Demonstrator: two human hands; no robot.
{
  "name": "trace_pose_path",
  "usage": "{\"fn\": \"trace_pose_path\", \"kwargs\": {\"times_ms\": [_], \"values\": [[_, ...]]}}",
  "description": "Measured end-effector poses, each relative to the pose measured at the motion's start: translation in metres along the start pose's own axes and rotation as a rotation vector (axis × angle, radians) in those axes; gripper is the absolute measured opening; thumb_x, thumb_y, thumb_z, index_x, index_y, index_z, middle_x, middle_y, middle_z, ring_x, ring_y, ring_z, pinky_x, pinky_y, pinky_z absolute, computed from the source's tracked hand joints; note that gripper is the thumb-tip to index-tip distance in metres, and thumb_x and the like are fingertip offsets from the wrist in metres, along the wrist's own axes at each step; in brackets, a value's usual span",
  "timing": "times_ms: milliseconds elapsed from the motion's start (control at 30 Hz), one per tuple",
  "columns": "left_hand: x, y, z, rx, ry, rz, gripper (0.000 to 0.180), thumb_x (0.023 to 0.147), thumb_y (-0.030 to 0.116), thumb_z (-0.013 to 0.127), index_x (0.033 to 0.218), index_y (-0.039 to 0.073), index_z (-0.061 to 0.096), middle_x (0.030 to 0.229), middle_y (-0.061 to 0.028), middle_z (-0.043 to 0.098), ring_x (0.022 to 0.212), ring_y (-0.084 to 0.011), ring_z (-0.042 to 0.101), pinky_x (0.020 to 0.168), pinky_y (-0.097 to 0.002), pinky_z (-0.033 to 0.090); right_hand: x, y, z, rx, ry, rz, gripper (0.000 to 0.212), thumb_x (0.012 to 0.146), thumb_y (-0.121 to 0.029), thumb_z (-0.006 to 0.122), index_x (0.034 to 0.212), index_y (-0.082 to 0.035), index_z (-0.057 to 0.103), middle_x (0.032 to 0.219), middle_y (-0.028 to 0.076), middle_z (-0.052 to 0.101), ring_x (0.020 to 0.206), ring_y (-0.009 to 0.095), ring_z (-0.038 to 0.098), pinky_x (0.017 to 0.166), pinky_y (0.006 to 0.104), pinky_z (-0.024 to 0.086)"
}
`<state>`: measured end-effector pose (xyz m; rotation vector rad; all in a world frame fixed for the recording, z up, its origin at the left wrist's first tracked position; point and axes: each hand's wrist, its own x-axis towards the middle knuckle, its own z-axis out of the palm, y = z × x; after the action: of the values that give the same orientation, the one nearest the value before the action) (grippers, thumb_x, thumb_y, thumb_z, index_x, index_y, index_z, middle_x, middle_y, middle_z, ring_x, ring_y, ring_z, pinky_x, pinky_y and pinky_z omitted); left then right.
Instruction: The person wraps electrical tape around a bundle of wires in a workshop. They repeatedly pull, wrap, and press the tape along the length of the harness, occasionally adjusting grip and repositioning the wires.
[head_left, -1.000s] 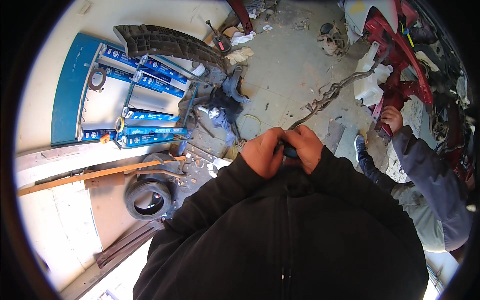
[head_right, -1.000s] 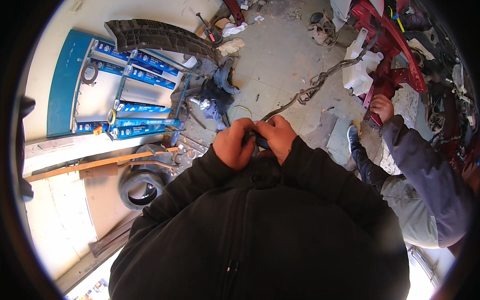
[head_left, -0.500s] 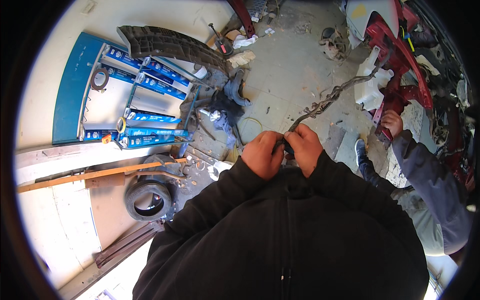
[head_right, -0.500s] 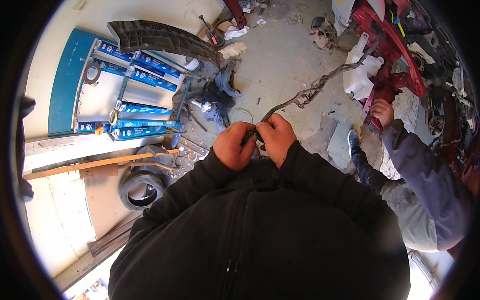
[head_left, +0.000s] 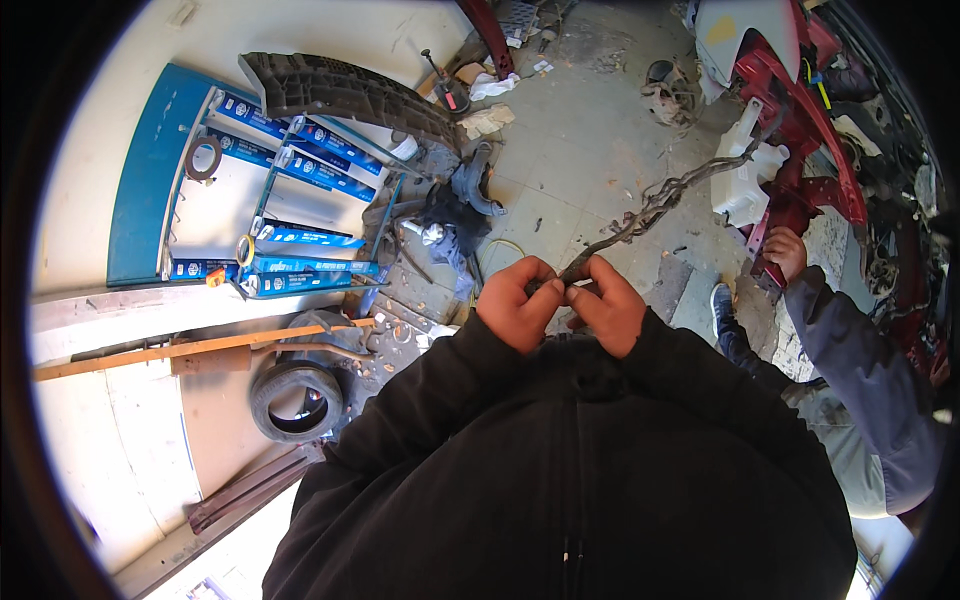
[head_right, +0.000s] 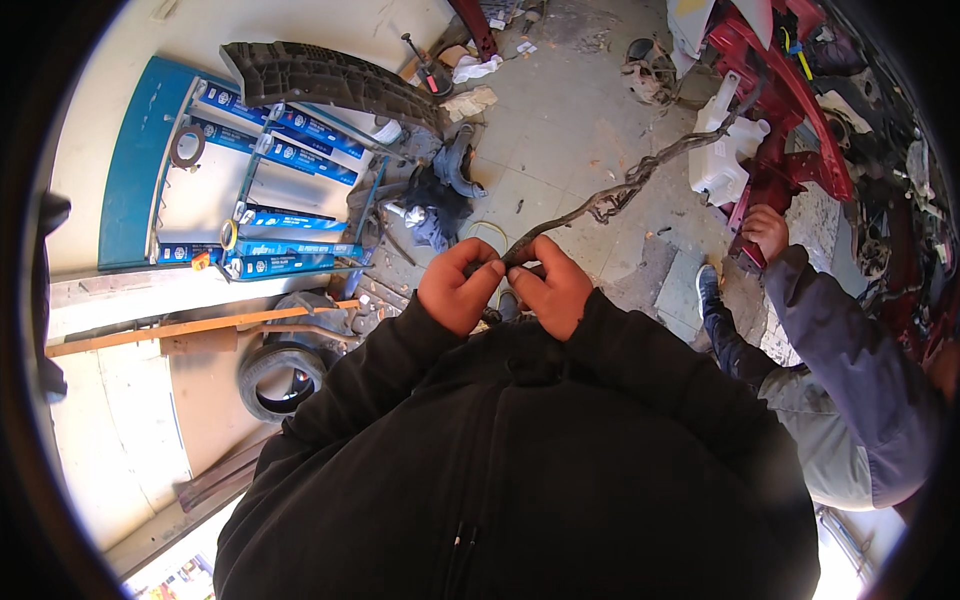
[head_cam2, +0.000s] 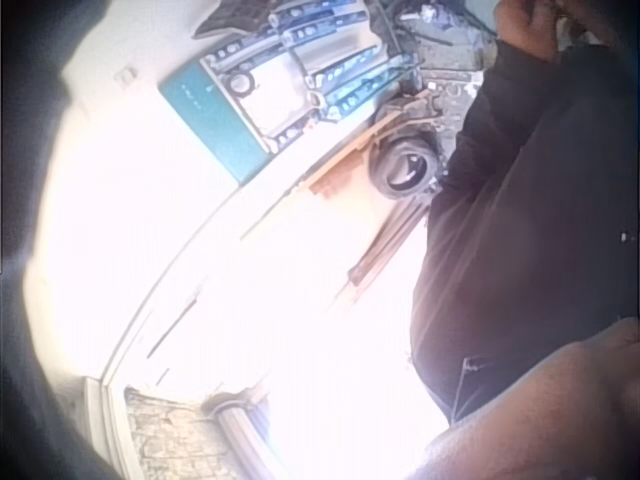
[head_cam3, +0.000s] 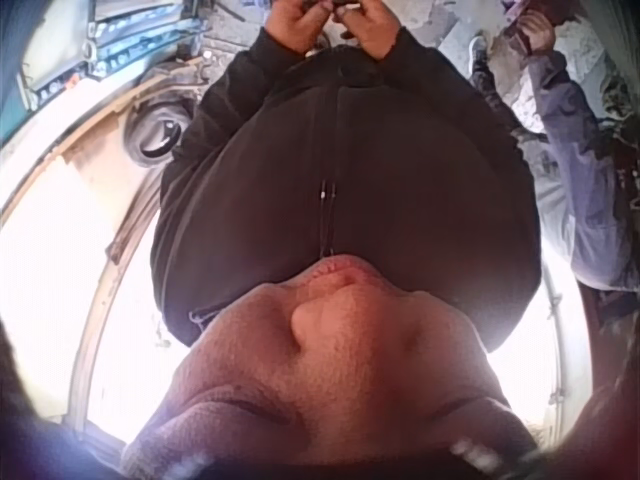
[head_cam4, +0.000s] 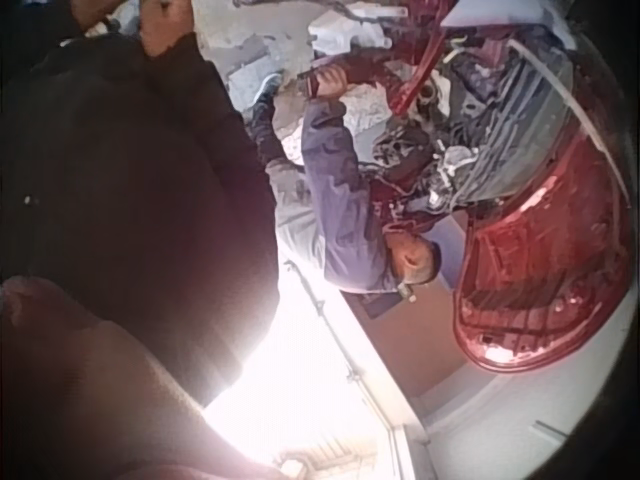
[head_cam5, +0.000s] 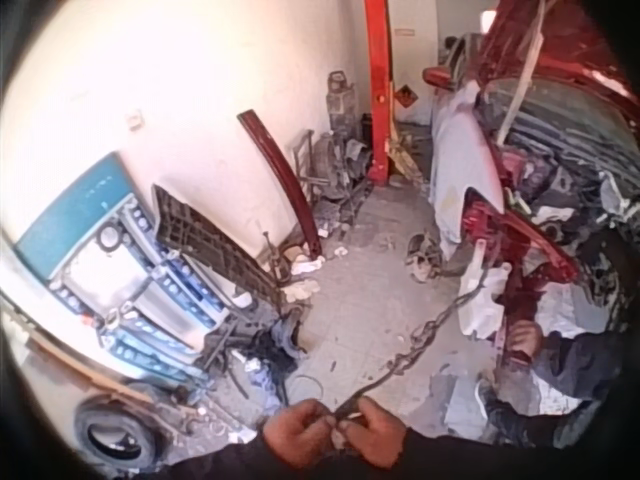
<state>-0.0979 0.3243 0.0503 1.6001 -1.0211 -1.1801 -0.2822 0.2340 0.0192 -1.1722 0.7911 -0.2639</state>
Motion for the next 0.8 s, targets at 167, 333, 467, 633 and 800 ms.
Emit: {"fn": "trace_pose_path", "kwargs": {"times_ms": [167, 333, 467, 633, 800], "values": [[-0.008, 0.008, 0.006, 0.015, 0.098, 0.091, 0.015, 0.100, 0.012, 0.068, 0.093, -0.001, 0.066, 0.069, -0.0032, 0.062, 0.064, -0.0092, 0.054, 0.057, -0.0311, 0.043, 0.007, 0.009, 0.010, 0.001, 0.073, -0.170, 0.024, 0.104, -0.008, 0.065, 0.124, 0.002, 0.058, 0.118, 0.013, 0.065, 0.109, 0.019, 0.066, 0.095, 0.0348, 0.054], [-0.023, 0.013, 0.003, -0.153, 0.087, -0.049, 0.015, 0.102, 0.012, 0.066, 0.094, 0.000, 0.067, 0.072, -0.0011, 0.063, 0.063, -0.0094, 0.054, 0.057, -0.0295, 0.043, 0.010, 0.005, 0.011, 0.064, -0.033, -0.280, 0.034, 0.104, -0.007, 0.066, 0.135, 0.003, 0.057, 0.147, 0.013, 0.050, 0.128, 0.022, 0.059, 0.107, 0.0366, 0.050], [-0.030, 0.012, -0.001, -0.587, 0.086, -0.335, 0.019, 0.103, 0.017, 0.063, 0.095, 0.001, 0.068, 0.077, -0.0062, 0.065, 0.061, -0.0140, 0.057, 0.058, -0.0314, 0.046, 0.012, 0.001, 0.015, -0.088, -0.013, -0.495, 0.035, 0.107, -0.011, 0.066, 0.140, -0.003, 0.057, 0.146, 0.009, 0.053, 0.131, 0.019, 0.057, 0.110, 0.0381, 0.047], [-0.039, 0.010, -0.015, -0.919, -0.041, -0.452, 0.017, 0.100, 0.015, 0.063, 0.097, -0.001, 0.069, 0.083, -0.0126, 0.068, 0.059, -0.0187, 0.058, 0.059, -0.0342, 0.049, 0.025, 0.007, 0.030, 0.152, -0.184, -0.450, 0.032, 0.106, -0.004, 0.065, 0.138, -0.004, 0.060, 0.155, 0.011, 0.048, 0.138, 0.024, 0.055, 0.113, 0.0400, 0.049], [-0.042, 0.007, -0.032, -0.935, -0.157, -0.519, 0.019, 0.097, 0.013, 0.066, 0.109, -0.001, 0.069, 0.084, -0.0125, 0.067, 0.056, -0.0184, 0.055, 0.061, -0.0358, 0.049, 0.030, 0.011, 0.030, 0.345, -0.347, -0.316, 0.039, 0.105, 0.001, 0.064, 0.143, -0.005, 0.056, 0.146, 0.013, 0.061, 0.135, 0.024, 0.060, 0.111, 0.0386, 0.051]]}}
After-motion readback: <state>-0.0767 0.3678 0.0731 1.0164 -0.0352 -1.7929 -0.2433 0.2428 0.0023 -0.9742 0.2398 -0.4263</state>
